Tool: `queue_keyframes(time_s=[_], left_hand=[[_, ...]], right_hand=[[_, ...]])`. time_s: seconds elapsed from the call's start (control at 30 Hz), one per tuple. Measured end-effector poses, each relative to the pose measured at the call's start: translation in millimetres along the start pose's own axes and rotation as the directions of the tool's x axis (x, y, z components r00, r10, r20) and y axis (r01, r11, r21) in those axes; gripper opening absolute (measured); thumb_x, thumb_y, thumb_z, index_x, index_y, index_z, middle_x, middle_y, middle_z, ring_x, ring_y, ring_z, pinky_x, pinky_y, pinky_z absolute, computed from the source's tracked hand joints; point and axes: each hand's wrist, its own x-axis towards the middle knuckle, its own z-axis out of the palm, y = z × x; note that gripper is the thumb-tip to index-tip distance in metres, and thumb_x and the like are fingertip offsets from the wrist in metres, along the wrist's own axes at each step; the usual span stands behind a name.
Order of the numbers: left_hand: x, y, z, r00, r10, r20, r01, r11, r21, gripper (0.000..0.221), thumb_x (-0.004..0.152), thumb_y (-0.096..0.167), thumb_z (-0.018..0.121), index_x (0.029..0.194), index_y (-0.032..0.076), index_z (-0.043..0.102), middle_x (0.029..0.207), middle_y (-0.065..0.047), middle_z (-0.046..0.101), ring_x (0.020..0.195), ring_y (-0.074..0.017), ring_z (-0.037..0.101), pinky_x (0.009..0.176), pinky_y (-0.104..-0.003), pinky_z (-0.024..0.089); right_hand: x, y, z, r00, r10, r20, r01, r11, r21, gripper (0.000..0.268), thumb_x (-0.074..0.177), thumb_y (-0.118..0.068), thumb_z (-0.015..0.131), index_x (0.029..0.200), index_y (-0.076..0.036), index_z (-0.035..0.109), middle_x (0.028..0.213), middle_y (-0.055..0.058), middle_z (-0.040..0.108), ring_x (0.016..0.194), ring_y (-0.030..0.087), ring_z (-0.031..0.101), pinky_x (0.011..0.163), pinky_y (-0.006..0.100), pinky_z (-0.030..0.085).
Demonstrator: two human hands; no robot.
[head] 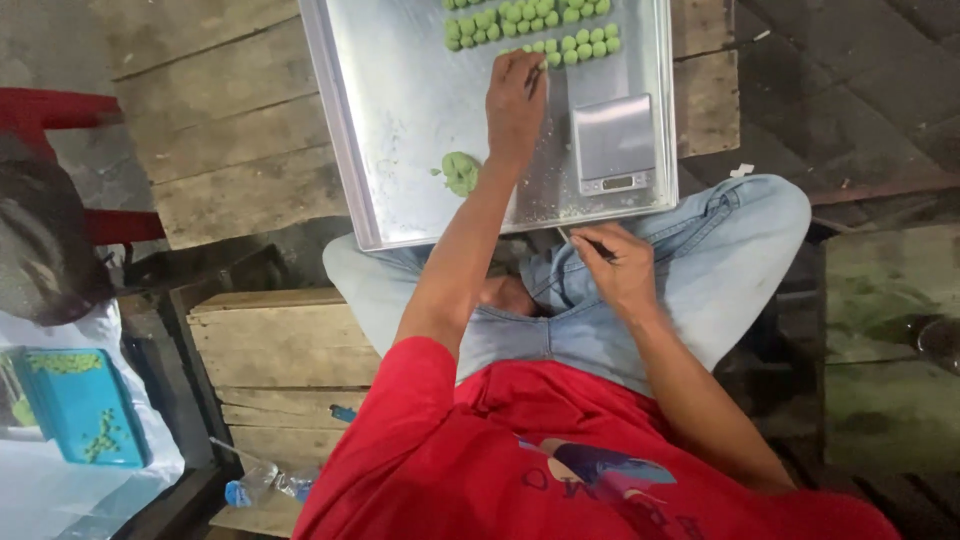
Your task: Weighing small pieces of dough on a digital scale, rolling them into balls, and arranging them on a tray.
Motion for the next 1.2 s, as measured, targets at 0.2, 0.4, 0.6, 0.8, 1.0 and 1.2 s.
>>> queue_keyframes(time_s=[0.2,0.4,0.6,0.8,1.0,1.2], left_hand=[[4.4,-8.1,5.8,0.992,-0.13,-0.009,0.13,0.99,0.056,0.021,0.101,0.01,0.064,0.121,0.005,0.069,0.131,-0.008,0.057,0.113,-0.023,0.069,0.104,-0.034,0.061],[-7.0,-20.5,14.0,0.993,-0.115,0.033,0.114,0.993,0.038,0.019,0.105,0.019,0.058,0.114,0.004,0.066,0.12,-0.005,0.054,0.101,-0.0218,0.064,0.089,-0.037,0.052],[-4.8,-18.2,13.0,0.993,0.089,-0.073,-0.067,0.962,0.266,0.034,0.1,0.003,0.069,0.131,0.016,0.063,0.13,-0.005,0.061,0.109,-0.0243,0.07,0.082,-0.031,0.062],[-20.1,8.1,-27.6,0.999,0.013,-0.041,-0.007,0.987,0.159,0.031,0.106,0.015,0.06,0.137,0.013,0.059,0.129,-0.005,0.058,0.118,-0.0234,0.062,0.095,-0.037,0.063],[-83.7,41.9,-117.6,0.995,0.081,-0.058,-0.04,0.855,0.516,0.034,0.105,0.029,0.061,0.132,0.008,0.059,0.134,-0.016,0.051,0.117,-0.0407,0.053,0.1,-0.057,0.05],[-111.6,5.1,-131.1,0.991,-0.12,0.062,0.053,0.769,0.637,0.068,0.098,0.043,0.076,0.149,0.015,0.041,0.132,-0.022,0.045,0.124,-0.0438,0.051,0.09,-0.058,0.056]], right_hand=[[1.0,2.2,0.3,0.999,-0.016,0.031,0.014,0.999,0.038,0.014,0.096,-0.004,0.076,0.11,-0.002,0.078,0.103,0.011,0.077,0.094,0.019,0.072,0.086,0.029,0.059],[-2.1,5.4,-4.0,0.995,-0.015,0.095,0.025,0.994,-0.11,0.013,0.099,-0.011,0.075,0.106,-0.001,0.079,0.103,0.011,0.078,0.096,0.02,0.073,0.09,0.032,0.054],[-0.2,3.2,-1.0,0.999,-0.015,0.051,0.014,1.0,0.025,0.013,0.097,-0.005,0.077,0.11,-0.002,0.079,0.099,0.011,0.077,0.091,0.02,0.069,0.081,0.032,0.056],[2.8,-0.3,2.4,0.998,-0.02,0.058,0.021,1.0,-0.007,0.011,0.098,-0.004,0.076,0.109,-0.003,0.079,0.098,0.01,0.076,0.09,0.018,0.07,0.083,0.029,0.057],[2.7,-0.9,8.5,0.996,-0.049,0.081,0.048,0.999,0.012,0.013,0.097,-0.003,0.076,0.11,-0.001,0.077,0.098,0.012,0.076,0.089,0.019,0.071,0.082,0.029,0.059],[1.7,-0.8,19.6,0.989,0.092,0.119,-0.086,0.995,-0.057,0.007,0.102,-0.007,0.076,0.103,-0.009,0.083,0.087,0.014,0.075,0.075,0.018,0.068,0.064,0.032,0.052]])
